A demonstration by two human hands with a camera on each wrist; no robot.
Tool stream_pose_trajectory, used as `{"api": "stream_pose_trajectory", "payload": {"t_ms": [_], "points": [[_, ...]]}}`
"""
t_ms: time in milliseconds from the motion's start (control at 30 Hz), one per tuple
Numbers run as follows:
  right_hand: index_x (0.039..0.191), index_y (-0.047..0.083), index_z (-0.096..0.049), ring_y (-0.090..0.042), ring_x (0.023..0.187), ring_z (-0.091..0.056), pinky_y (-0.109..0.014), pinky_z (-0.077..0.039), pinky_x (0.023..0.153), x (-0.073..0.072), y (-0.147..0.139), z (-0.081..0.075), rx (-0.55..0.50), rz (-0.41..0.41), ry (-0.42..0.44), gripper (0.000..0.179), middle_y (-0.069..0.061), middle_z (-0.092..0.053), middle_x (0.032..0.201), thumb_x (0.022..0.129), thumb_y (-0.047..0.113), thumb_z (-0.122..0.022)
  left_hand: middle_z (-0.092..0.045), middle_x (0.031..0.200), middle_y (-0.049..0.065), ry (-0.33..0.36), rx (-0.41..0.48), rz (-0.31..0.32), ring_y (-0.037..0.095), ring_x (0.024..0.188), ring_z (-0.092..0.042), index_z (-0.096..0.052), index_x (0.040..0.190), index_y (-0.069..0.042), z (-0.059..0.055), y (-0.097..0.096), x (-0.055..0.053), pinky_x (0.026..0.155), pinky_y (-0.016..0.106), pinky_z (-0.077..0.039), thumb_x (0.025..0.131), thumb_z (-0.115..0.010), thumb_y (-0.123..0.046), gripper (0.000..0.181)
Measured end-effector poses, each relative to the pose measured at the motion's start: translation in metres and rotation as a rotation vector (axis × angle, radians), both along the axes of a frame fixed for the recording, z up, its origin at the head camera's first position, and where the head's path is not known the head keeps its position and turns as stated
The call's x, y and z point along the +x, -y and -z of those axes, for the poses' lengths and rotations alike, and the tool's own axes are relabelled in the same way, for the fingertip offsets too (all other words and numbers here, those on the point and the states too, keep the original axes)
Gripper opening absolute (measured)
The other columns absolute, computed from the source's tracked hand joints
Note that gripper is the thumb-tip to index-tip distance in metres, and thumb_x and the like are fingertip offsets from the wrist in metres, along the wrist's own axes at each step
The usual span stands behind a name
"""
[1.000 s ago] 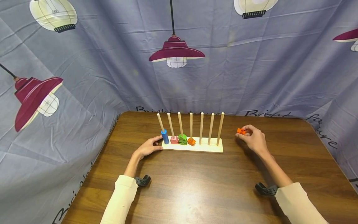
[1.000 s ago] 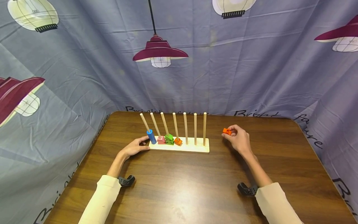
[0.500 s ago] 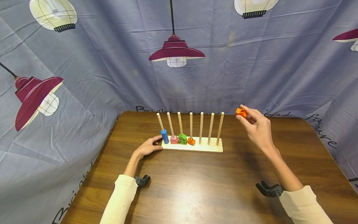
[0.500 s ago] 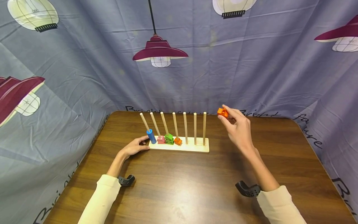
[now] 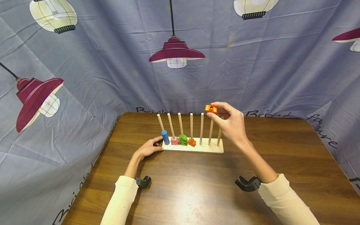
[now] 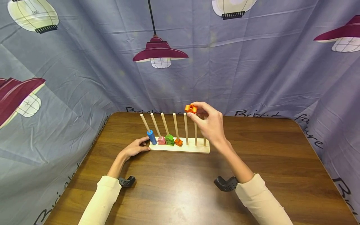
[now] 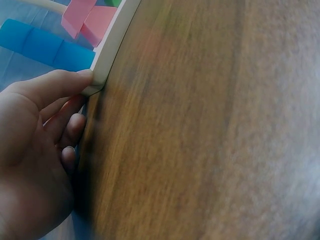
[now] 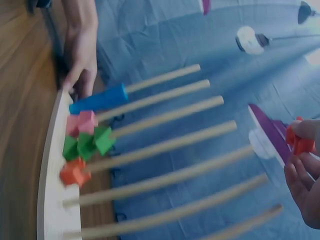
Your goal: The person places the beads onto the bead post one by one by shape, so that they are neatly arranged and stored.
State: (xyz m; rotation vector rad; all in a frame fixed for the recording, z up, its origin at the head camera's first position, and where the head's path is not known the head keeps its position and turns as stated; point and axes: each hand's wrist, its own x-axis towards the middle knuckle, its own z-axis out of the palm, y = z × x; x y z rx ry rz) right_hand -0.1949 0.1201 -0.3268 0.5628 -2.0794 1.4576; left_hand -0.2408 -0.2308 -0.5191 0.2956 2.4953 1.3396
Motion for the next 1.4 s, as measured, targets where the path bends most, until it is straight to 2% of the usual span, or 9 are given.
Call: {"api": "stream_pose_trajectory", "payload": {"t_ms": [167,300,600,733,833,1000,1067,1200,1400], "points": [[0.107,-0.007,-0.071,-0.019,0.087,-0.067,-0.037,-0.055,0.079,-0.020,0.020,0.017,-0.029,-0.085,0.016,0.030,-0.017,-0.072,0.099,0.079,-0.007,-0.081,-0.049,0.139,0.017,0.014,0.011,-0.003,0.029,0.113,-0.044,-0.044,0.151,-0.006,0.000,0.000,0.000,0.094,0.041,-0.036,0.093,-0.070,-0.017,0.065],[0.108,-0.003,-0.072,-0.025,0.091,-0.069,-0.040,-0.054,0.083,-0.032,0.033,0.029,-0.048,-0.119,0.057,0.030,-0.014,-0.072,0.102,0.080,0.000,-0.082,-0.048,0.139,0.017,0.013,0.011,-0.005,0.029,0.113,-0.045,-0.044,0.151,-0.006,0.000,0.001,0.000,0.094,0.041,-0.036,0.093,-0.070,-0.017,0.065],[0.110,0.003,-0.072,-0.027,0.103,-0.067,-0.040,-0.049,0.087,-0.036,0.047,0.039,-0.022,-0.051,0.128,0.028,-0.011,-0.072,0.108,0.084,0.007,-0.081,-0.049,0.137,0.016,0.007,0.002,-0.006,0.028,0.112,-0.045,-0.044,0.151,-0.006,0.000,0.000,0.000,0.094,0.041,-0.036,0.092,-0.070,-0.017,0.065],[0.111,0.002,-0.071,-0.021,0.091,-0.063,-0.031,-0.042,0.076,-0.039,0.050,0.046,-0.017,-0.051,0.153,0.028,-0.011,-0.072,0.103,0.084,0.007,-0.080,-0.049,0.139,0.015,0.012,0.005,-0.008,0.028,0.113,-0.045,-0.044,0.151,-0.008,0.000,0.000,0.000,0.094,0.040,-0.036,0.092,-0.070,-0.016,0.065],[0.110,0.002,-0.070,-0.019,0.078,-0.053,-0.030,-0.036,0.067,-0.041,0.052,0.052,-0.018,-0.038,0.163,0.029,-0.011,-0.070,0.098,0.084,0.007,-0.080,-0.049,0.140,0.016,0.011,0.005,-0.008,0.028,0.113,-0.045,-0.044,0.151,-0.008,0.001,0.000,0.000,0.095,0.040,-0.036,0.092,-0.070,-0.016,0.065],[0.112,0.004,-0.069,-0.020,0.068,-0.042,-0.031,-0.034,0.065,-0.040,0.054,0.061,-0.018,0.000,0.199,0.032,-0.009,-0.068,0.097,0.083,0.009,-0.081,-0.049,0.138,0.017,0.000,0.003,-0.004,0.029,0.113,-0.045,-0.044,0.151,-0.005,0.001,0.001,-0.001,0.094,0.040,-0.036,0.092,-0.070,-0.017,0.065],[0.113,0.006,-0.067,-0.020,0.073,-0.051,-0.032,-0.038,0.068,-0.039,0.055,0.066,-0.022,0.014,0.228,0.034,-0.010,-0.069,0.100,0.084,0.011,-0.081,-0.049,0.138,0.018,-0.005,0.000,-0.001,0.030,0.113,-0.045,-0.044,0.150,-0.004,0.001,0.001,-0.001,0.094,0.040,-0.036,0.092,-0.070,-0.017,0.065],[0.116,0.006,-0.063,-0.026,0.095,-0.063,-0.038,-0.044,0.078,-0.038,0.056,0.076,-0.037,0.033,0.278,0.037,-0.013,-0.069,0.107,0.084,0.013,-0.082,-0.050,0.137,0.017,-0.006,0.001,-0.002,0.029,0.112,-0.045,-0.045,0.150,-0.004,0.002,0.001,-0.002,0.093,0.039,-0.036,0.092,-0.070,-0.017,0.064],[0.113,0.006,-0.065,-0.034,0.104,-0.062,-0.046,-0.045,0.085,-0.036,0.056,0.102,-0.016,0.044,0.351,0.034,-0.016,-0.067,0.107,0.084,0.015,-0.081,-0.050,0.136,0.015,0.007,0.008,-0.005,0.028,0.112,-0.045,-0.045,0.151,-0.007,0.002,0.000,-0.001,0.095,0.041,-0.035,0.092,-0.070,-0.017,0.065]]}}
